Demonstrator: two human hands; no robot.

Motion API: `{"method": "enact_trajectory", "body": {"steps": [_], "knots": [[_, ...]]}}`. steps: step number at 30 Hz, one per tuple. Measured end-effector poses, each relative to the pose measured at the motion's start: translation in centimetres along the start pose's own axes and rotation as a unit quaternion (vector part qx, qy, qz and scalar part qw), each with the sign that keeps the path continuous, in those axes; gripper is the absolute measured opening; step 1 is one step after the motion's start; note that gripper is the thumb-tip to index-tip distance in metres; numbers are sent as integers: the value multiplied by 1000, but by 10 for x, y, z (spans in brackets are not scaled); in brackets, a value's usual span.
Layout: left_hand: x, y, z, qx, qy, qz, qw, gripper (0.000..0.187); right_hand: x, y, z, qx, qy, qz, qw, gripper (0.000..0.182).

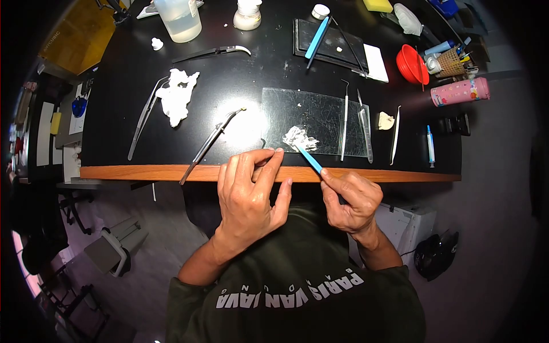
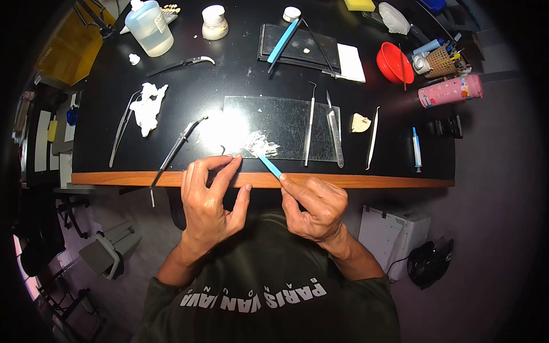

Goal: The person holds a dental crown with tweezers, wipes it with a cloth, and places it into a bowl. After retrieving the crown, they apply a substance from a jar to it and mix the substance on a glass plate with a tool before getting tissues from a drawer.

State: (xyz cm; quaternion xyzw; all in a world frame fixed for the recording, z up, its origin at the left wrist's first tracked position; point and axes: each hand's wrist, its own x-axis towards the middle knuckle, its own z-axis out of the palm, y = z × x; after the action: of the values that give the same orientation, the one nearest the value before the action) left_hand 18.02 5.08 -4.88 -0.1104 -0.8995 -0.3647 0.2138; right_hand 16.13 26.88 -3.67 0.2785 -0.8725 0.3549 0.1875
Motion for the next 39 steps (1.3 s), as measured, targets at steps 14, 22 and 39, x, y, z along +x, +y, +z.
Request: {"method": "enact_trajectory", "body": {"steps": [14, 22, 39], "knots": [[0, 1, -1, 0, 1, 1, 1000, 46, 0, 1, 0, -7, -2, -3, 1000, 34], [1, 0, -1, -2, 0, 3, 1000, 47, 0, 1, 2, -6, -1, -18, 1000, 34], [0, 0, 0, -5, 2, -2, 1000, 47, 1, 2, 0, -10, -2, -16, 1000, 32]]}}
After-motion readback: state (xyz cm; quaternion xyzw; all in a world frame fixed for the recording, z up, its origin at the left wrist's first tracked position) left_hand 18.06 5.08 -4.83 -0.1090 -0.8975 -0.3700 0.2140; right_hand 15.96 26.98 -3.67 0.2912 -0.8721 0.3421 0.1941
